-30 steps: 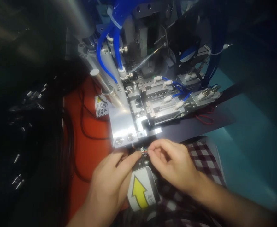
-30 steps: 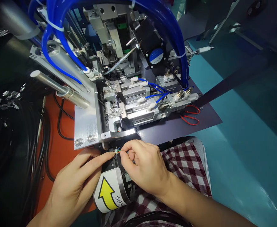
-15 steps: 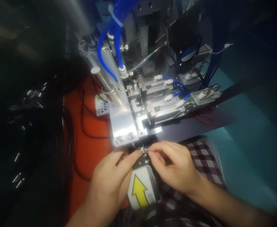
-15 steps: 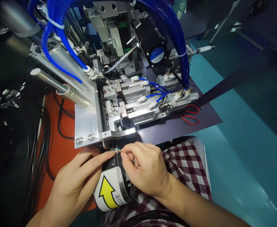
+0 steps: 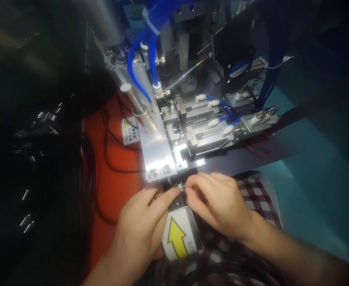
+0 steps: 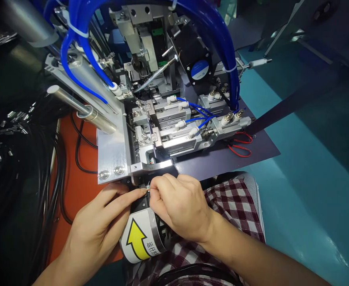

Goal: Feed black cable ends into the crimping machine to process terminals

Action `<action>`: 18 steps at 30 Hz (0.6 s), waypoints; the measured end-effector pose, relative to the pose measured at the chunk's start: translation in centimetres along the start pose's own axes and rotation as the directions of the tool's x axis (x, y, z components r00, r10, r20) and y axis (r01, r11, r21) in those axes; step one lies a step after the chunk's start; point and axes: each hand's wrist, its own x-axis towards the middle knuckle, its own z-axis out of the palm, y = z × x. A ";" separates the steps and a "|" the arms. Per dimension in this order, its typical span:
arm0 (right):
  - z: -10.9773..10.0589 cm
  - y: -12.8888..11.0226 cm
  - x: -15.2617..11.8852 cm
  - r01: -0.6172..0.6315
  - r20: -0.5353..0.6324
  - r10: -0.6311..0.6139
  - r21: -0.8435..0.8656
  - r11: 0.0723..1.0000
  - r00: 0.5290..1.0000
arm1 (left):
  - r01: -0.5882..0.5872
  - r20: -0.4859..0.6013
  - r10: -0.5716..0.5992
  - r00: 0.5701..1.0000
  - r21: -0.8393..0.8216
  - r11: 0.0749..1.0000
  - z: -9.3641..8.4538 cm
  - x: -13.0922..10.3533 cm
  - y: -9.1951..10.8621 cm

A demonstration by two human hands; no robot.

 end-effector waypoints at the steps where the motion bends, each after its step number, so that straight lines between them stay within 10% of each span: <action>1: 0.0 0.0 0.0 -0.030 0.007 0.030 0.059 0.998 1.000 | 0.002 -0.001 -0.002 1.000 0.001 1.000 0.0 0.0 0.0; 14: 0.2 0.2 -1.1 -0.327 0.054 0.330 0.346 0.879 0.943 | 0.013 0.010 -0.013 1.000 -0.013 1.000 -0.1 -0.1 0.1; 18: 0.5 -0.1 -0.7 -0.528 0.163 0.524 0.497 0.688 0.836 | 0.008 0.001 -0.008 1.000 -0.012 1.000 0.0 -0.2 0.1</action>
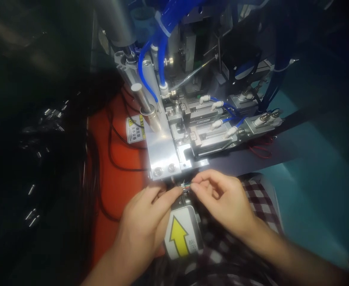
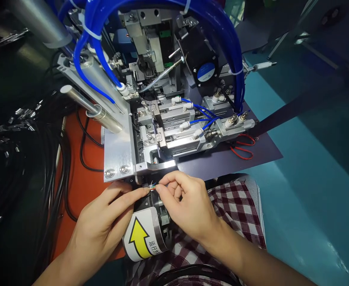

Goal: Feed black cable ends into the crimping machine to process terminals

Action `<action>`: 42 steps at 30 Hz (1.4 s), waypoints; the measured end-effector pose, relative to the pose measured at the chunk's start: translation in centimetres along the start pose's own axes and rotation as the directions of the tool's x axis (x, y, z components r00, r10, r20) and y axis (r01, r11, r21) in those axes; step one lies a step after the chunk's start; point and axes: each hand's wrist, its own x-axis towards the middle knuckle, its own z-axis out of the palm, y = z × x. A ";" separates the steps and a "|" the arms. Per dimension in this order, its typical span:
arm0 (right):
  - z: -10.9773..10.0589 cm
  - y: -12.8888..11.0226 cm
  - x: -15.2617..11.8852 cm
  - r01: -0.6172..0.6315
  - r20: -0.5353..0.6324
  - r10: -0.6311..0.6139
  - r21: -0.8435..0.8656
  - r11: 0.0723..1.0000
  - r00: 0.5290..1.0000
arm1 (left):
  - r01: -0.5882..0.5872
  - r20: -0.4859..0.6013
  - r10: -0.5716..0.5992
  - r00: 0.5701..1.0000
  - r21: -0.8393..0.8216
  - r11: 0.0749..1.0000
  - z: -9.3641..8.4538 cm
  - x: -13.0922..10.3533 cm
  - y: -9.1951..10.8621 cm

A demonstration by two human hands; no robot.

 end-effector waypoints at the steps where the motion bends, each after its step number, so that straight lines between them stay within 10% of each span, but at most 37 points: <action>1: 0.1 -0.1 0.1 -0.095 0.030 0.093 0.078 0.992 0.995 | -0.002 -0.003 0.002 1.000 0.000 1.000 0.0 0.0 0.0; 8: 0.4 -0.3 0.5 -0.452 0.274 0.363 0.440 0.776 0.891 | -0.018 -0.004 0.018 1.000 0.003 1.000 -0.1 0.1 -0.1; 21: 1.1 0.0 0.4 -0.476 0.279 0.387 0.535 0.698 0.879 | -0.004 0.001 0.004 1.000 -0.001 1.000 -0.1 0.3 0.0; 32: 1.6 0.8 0.0 -0.584 0.407 0.451 0.717 0.381 0.794 | -0.008 0.002 0.008 1.000 -0.016 1.000 0.0 0.0 -0.1; 38: 0.4 0.4 1.1 -0.685 0.518 0.451 0.594 0.422 0.727 | -0.008 0.005 0.008 1.000 -0.030 1.000 0.1 0.1 -0.1; 42: 0.1 0.1 1.3 -0.572 0.389 0.420 0.518 0.636 0.820 | -0.008 -0.003 0.008 1.000 -0.026 1.000 0.0 0.2 -0.2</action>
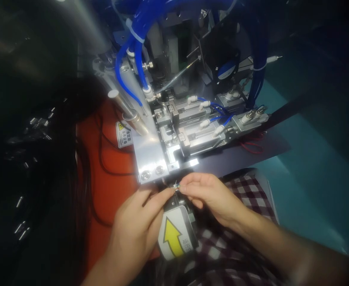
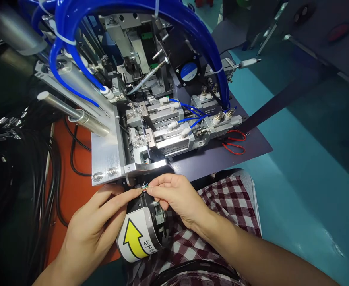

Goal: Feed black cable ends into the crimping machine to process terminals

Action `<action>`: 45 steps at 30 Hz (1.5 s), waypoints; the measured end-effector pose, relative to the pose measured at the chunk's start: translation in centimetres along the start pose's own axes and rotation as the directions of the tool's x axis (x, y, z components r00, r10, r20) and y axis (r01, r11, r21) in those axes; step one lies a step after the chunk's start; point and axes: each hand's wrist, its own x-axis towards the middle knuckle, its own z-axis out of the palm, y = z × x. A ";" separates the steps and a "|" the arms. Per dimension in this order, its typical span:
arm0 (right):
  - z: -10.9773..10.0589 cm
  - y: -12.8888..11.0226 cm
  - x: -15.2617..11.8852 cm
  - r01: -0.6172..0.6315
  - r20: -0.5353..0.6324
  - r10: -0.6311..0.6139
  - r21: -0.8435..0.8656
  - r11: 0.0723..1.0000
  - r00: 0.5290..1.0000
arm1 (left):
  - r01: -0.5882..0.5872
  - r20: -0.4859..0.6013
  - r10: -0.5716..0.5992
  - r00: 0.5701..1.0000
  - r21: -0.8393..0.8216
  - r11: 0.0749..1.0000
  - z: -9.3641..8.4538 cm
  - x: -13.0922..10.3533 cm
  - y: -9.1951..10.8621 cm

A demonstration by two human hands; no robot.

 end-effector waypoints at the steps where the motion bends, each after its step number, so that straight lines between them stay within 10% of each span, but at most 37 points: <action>1: 0.0 -0.1 0.0 0.027 -0.003 -0.027 -0.033 0.999 1.000 | 0.002 0.000 -0.002 1.000 0.005 1.000 0.0 0.0 0.0; 10: 0.5 -0.7 -0.9 0.301 -0.072 -0.381 -0.487 0.820 0.922 | 0.005 -0.010 -0.005 1.000 0.001 1.000 0.0 0.0 0.2; 22: 1.6 2.1 -1.3 0.413 -0.150 -0.569 -0.544 0.730 0.808 | 0.019 -0.004 -0.019 1.000 0.019 1.000 -0.1 0.0 0.2; 45: 1.3 0.5 -1.2 0.237 -0.134 -0.281 -0.270 0.933 0.950 | 0.027 0.012 -0.027 1.000 0.029 0.999 -0.1 0.0 0.3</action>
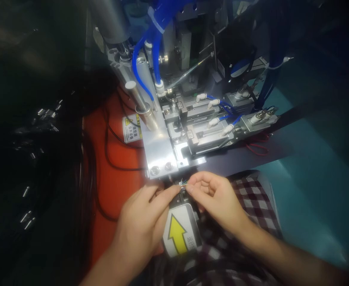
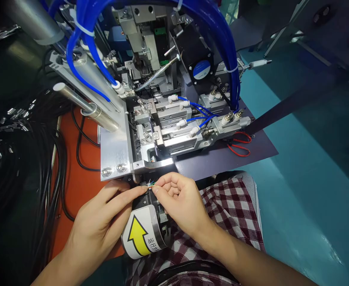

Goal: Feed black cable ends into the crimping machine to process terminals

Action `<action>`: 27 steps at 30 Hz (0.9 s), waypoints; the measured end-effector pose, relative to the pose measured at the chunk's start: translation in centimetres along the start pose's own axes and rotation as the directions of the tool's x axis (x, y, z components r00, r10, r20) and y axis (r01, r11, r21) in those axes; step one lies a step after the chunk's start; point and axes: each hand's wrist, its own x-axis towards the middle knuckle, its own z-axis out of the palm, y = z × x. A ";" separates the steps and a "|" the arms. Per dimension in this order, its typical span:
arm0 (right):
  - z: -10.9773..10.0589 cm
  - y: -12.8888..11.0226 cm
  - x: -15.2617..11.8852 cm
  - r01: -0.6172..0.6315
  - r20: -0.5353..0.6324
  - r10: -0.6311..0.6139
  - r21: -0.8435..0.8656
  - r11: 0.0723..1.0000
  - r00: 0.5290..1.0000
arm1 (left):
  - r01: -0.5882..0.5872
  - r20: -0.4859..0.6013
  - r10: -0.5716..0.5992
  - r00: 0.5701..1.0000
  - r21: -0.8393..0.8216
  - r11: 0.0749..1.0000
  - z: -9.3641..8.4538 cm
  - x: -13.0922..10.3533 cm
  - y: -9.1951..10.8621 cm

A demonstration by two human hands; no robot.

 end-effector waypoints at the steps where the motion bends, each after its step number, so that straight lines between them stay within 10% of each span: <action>1: 0.0 0.0 0.1 -0.013 0.001 0.013 0.012 1.000 1.000 | -0.001 0.002 0.001 1.000 0.003 1.000 0.0 0.0 0.0; 27: 0.1 0.3 0.1 -0.079 0.062 0.074 0.088 0.993 0.995 | -0.015 0.007 0.015 1.000 0.019 1.000 0.1 -0.1 -0.1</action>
